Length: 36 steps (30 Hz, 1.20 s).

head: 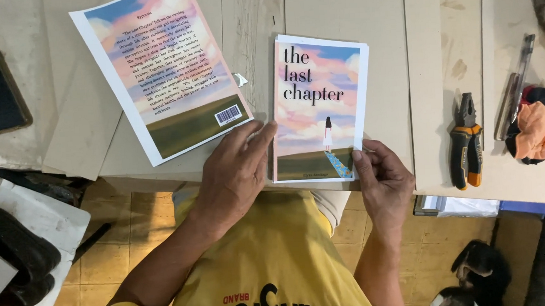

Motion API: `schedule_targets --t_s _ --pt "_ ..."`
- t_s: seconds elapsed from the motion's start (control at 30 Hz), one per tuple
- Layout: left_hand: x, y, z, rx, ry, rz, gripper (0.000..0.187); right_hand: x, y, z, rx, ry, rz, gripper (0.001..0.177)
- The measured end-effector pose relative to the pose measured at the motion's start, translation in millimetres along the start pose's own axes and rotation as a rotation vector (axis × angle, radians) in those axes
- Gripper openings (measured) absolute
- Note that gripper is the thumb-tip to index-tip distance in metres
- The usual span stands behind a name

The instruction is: The person uses a utility knife to trim a printed book cover and a piece of cardboard on a workbench. They repeatedly align the cover with the cardboard, cut along the edges, and inspect the fit between pieces.

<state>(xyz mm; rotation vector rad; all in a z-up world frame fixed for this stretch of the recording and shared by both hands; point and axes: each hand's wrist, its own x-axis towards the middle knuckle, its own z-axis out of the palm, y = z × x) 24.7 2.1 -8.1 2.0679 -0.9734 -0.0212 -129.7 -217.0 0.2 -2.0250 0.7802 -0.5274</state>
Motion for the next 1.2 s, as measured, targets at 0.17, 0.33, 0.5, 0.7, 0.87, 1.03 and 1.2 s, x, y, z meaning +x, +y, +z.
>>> schedule_targets --t_s 0.17,0.33,0.5,0.7,0.87,1.03,1.2 --pt "-1.7 0.6 4.7 0.165 0.044 0.125 0.031 0.2 -2.1 2.3 0.008 0.031 -0.001 0.023" --pt "-2.3 -7.1 -0.9 0.106 0.001 0.186 0.029 -2.1 -6.5 3.9 0.037 0.053 0.024 0.024" --pt "-1.7 -8.5 1.8 0.066 0.046 0.172 0.025 -3.0 -14.2 7.2 0.046 0.083 0.085 0.023" --pt "5.6 1.0 -5.9 0.025 0.122 0.089 0.013 -3.9 0.6 3.9 0.072 0.07 0.082 0.025" --pt "4.3 0.3 -8.0 -0.077 0.13 0.034 0.019 0.9 2.6 -6.9 0.121 0.052 0.129 0.03" --pt "-6.9 3.8 -3.3 -0.288 0.107 -0.127 0.027 -2.0 -3.5 -21.3 0.613 0.141 0.336 0.031" --pt "3.5 25.6 -17.3 -0.493 0.038 -0.205 0.044 -9.9 -24.1 -19.3 0.845 0.228 0.408 0.041"
